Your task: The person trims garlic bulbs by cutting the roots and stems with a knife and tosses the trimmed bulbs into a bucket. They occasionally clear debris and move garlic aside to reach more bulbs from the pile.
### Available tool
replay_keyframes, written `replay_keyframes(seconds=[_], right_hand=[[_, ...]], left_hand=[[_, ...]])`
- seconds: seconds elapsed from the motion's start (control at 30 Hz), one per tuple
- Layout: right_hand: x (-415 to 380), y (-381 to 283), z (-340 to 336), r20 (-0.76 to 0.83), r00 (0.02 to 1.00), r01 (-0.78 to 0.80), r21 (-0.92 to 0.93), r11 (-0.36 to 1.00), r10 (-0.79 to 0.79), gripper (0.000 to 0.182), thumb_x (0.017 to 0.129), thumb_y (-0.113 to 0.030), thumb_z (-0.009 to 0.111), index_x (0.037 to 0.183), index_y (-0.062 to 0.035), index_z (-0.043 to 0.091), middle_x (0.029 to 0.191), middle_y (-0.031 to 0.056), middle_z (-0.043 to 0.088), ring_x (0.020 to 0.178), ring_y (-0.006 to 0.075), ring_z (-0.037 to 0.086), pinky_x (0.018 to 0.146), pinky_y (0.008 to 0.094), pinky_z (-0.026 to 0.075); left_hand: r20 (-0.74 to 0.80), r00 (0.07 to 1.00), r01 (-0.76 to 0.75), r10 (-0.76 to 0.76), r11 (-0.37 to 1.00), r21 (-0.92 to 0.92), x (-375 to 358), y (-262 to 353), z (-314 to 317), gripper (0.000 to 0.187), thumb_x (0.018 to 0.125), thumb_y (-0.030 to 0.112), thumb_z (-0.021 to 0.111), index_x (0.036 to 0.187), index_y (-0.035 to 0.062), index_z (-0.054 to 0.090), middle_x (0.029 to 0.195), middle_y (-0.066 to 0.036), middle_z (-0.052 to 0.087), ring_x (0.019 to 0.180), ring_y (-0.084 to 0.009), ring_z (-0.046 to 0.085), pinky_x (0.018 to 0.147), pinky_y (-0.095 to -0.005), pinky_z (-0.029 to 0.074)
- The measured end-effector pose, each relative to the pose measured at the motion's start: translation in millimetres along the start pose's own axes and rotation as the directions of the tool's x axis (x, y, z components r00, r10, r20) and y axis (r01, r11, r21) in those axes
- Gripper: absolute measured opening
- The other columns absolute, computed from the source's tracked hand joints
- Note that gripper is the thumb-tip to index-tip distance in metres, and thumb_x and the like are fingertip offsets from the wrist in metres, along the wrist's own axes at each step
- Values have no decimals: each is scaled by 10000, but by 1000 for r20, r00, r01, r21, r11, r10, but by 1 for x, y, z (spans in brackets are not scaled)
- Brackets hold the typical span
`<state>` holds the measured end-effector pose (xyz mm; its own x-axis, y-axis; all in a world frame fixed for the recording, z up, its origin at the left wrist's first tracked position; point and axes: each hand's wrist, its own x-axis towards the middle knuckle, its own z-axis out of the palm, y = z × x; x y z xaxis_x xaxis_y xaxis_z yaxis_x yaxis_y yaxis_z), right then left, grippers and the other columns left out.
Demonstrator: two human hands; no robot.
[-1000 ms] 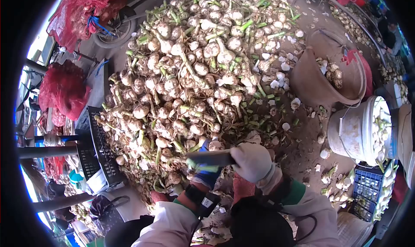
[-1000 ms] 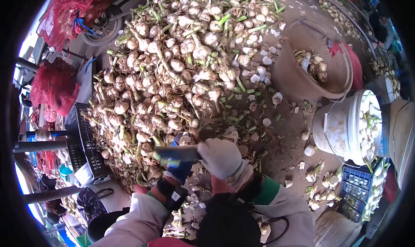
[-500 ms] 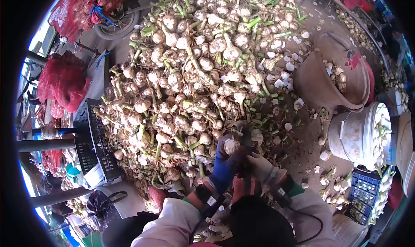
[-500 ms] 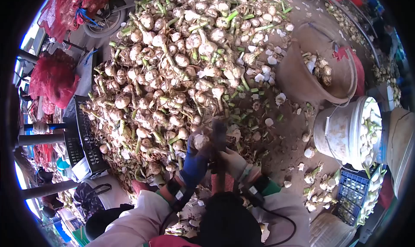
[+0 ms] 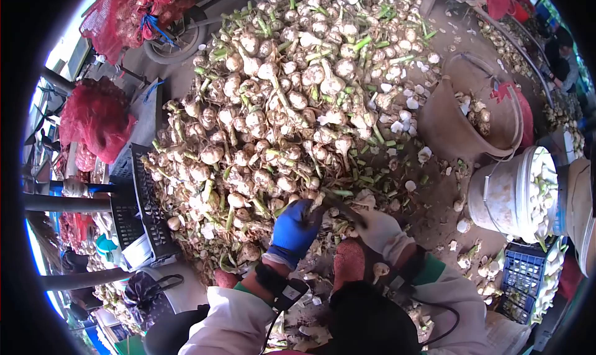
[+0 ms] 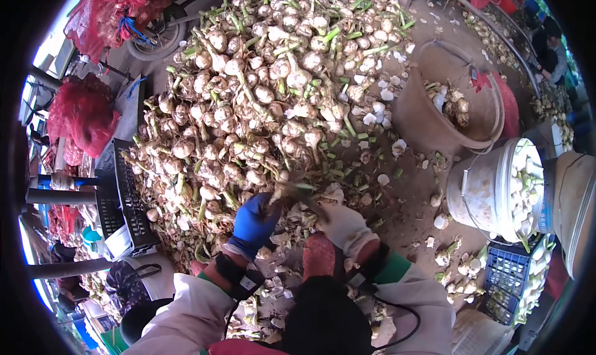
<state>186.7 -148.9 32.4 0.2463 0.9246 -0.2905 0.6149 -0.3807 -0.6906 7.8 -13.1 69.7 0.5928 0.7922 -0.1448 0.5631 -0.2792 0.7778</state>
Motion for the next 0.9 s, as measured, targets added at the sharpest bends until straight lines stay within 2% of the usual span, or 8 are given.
replay_keyframes(seconds=[0.1,0.17,0.3,0.37,0.5,0.57,0.73,0.9], right_hand=[[-15,28,4,33,983,-179,-31,983,180,186,902,-178,550,1026,-58,621,871,171,676,823,356,655,733,432,502],[-24,21,-6,-317,938,32,481,876,140,186,902,-110,580,1057,-13,618,839,122,678,769,210,654,710,344,500],[-11,41,-10,-335,901,-39,568,822,274,194,895,-55,600,1072,24,611,828,81,662,759,107,599,705,276,484],[-8,48,7,-365,847,-65,650,757,385,199,892,-77,605,1075,1,618,831,86,657,750,107,599,702,284,489],[-4,25,18,-283,922,-52,587,808,265,224,877,-120,627,1087,-45,631,793,103,654,701,184,626,679,330,498],[4,4,3,-327,918,-33,501,865,224,206,881,-140,618,1063,-44,628,782,150,646,700,283,648,667,364,500],[27,-76,-39,-512,847,177,16,984,-144,123,859,-153,648,956,-78,636,811,141,649,732,348,638,631,384,508],[24,-51,-26,-332,882,265,-239,934,-335,125,865,-161,593,976,-111,622,799,124,626,651,355,608,595,428,505]], left_hand=[[306,910,-293,279,956,2,-14,-47,34,405,830,328,717,1134,79,619,1025,-176,659,991,-377,616,845,-481,477],[561,814,-208,153,978,35,-14,-29,19,564,815,395,717,1253,80,552,1204,-214,600,1131,-357,572,937,-461,447],[-105,931,-159,349,650,743,81,-18,-32,476,805,367,677,1226,174,567,1330,-198,537,1316,-340,437,1068,-469,343],[-38,930,-147,366,466,872,125,-60,-57,408,804,294,657,1191,191,582,1291,-139,570,1327,-361,407,1073,-527,300],[-128,873,-276,470,694,665,138,-95,-75,205,899,170,584,1083,81,608,1050,-123,655,1049,-268,602,999,-433,403],[-123,992,-54,-2,889,-455,91,-58,-64,158,970,200,565,1028,59,604,879,-79,644,827,-173,607,780,-320,483],[41,998,-31,57,879,-475,18,-28,16,195,964,246,587,943,53,585,739,-90,614,671,-189,598,584,-331,461],[-55,936,-315,347,899,305,25,1,-8,233,824,266,685,845,70,560,783,-177,616,698,-401,589,621,-439,494]])
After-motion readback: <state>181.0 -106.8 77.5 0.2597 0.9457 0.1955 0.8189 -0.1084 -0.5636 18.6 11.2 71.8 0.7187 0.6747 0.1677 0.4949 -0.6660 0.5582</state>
